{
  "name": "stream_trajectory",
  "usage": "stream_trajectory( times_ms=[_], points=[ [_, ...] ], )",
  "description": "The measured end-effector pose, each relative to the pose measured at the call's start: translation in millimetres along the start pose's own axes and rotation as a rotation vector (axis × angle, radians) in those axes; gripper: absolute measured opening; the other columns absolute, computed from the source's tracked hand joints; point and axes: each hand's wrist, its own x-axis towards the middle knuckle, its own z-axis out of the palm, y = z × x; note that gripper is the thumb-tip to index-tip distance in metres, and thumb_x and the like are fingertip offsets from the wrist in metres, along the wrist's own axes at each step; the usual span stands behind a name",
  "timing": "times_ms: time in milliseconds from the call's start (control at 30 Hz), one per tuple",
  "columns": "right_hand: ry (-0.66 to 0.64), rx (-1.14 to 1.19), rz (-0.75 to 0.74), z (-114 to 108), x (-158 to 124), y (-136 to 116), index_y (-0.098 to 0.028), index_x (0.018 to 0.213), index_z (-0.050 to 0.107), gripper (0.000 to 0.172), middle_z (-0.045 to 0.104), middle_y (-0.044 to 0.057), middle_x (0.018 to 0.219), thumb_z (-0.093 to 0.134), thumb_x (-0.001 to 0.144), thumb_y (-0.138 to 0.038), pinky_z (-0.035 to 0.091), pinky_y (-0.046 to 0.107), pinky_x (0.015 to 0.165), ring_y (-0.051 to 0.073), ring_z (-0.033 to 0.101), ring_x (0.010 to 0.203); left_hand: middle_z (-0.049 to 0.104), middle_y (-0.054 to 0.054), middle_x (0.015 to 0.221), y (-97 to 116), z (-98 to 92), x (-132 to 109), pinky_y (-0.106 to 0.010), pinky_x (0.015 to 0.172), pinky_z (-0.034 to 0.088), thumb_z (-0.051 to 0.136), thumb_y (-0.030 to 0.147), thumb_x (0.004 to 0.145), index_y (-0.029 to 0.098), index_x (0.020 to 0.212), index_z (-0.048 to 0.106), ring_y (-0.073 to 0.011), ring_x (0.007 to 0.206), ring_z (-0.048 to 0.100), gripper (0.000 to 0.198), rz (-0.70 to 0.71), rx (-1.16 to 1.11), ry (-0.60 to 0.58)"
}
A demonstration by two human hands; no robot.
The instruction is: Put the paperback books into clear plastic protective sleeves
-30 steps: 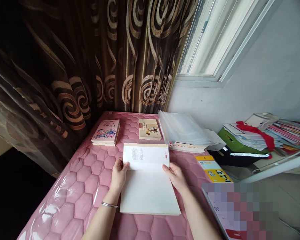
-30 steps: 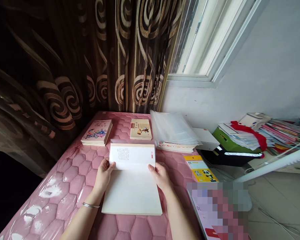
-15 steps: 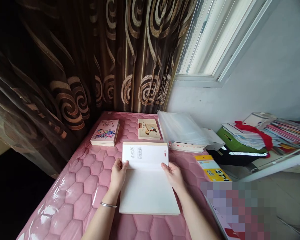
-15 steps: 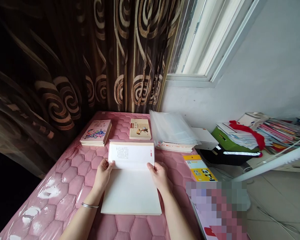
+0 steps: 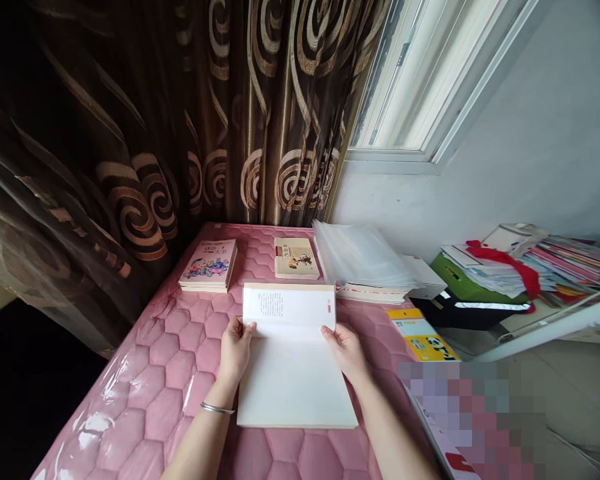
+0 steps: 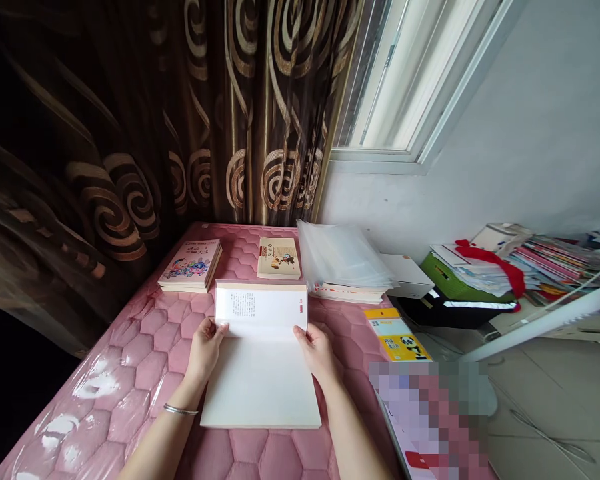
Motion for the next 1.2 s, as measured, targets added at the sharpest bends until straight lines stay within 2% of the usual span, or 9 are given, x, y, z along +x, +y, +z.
stream_trajectory(
  times_ms=[133, 333, 600, 1000, 1200],
  points=[
    [0.056, -0.082, -0.008, 1, -1, -4, -0.018, 0.088, 0.072, 0.048, 0.072, 0.009, 0.084, 0.056, 0.081, -0.063, 0.052, 0.032, 0.067, 0.024, 0.064, 0.077, 0.059, 0.0, 0.068, 0, -0.4, 0, -0.026, 0.065, 0.04, 0.065, 0.046, 0.075, 0.018, 0.072, 0.055, -0.0148, 0.066, 0.052, 0.029, 0.007, 0.025, 0.01],
    [0.083, -0.115, -0.061, 1, -1, -4, -0.019, 0.082, 0.072, 0.044, 0.072, 0.009, 0.082, 0.056, 0.082, -0.061, 0.054, 0.034, 0.071, 0.026, 0.066, 0.082, 0.057, 0.002, 0.067, -4, -7.0, 2, -0.025, 0.065, 0.042, 0.07, 0.044, 0.071, 0.019, 0.076, 0.056, -0.015, 0.067, 0.053, 0.028, -0.02, 0.006, -0.06],
    [-0.016, 0.146, 0.024, 3, 0, -12, -0.018, 0.094, 0.072, 0.05, 0.074, 0.011, 0.09, 0.065, 0.075, -0.064, 0.055, 0.037, 0.074, 0.026, 0.068, 0.08, 0.055, 0.003, 0.064, -10, -8.4, 4, -0.026, 0.066, 0.044, 0.073, 0.04, 0.068, 0.02, 0.075, 0.056, -0.0162, 0.068, 0.055, 0.026, -0.039, -0.005, -0.048],
    [0.127, -0.166, -0.044, 2, 0, -4, -0.018, 0.071, 0.068, 0.05, 0.066, 0.008, 0.073, 0.055, 0.08, -0.066, 0.049, 0.03, 0.061, 0.022, 0.06, 0.068, 0.055, 0.003, 0.063, -7, -4.5, 4, -0.025, 0.063, 0.042, 0.071, 0.044, 0.071, 0.019, 0.071, 0.055, -0.0144, 0.062, 0.052, 0.03, -0.008, 0.054, 0.002],
    [0.02, -0.003, 0.013, 2, -1, -11, -0.016, 0.089, 0.07, 0.051, 0.07, 0.009, 0.082, 0.057, 0.08, -0.065, 0.049, 0.03, 0.063, 0.023, 0.063, 0.074, 0.06, 0.001, 0.068, -7, -8.4, 3, -0.026, 0.068, 0.044, 0.068, 0.044, 0.073, 0.018, 0.08, 0.059, -0.0163, 0.07, 0.057, 0.028, -0.005, 0.049, -0.061]
  ],
)
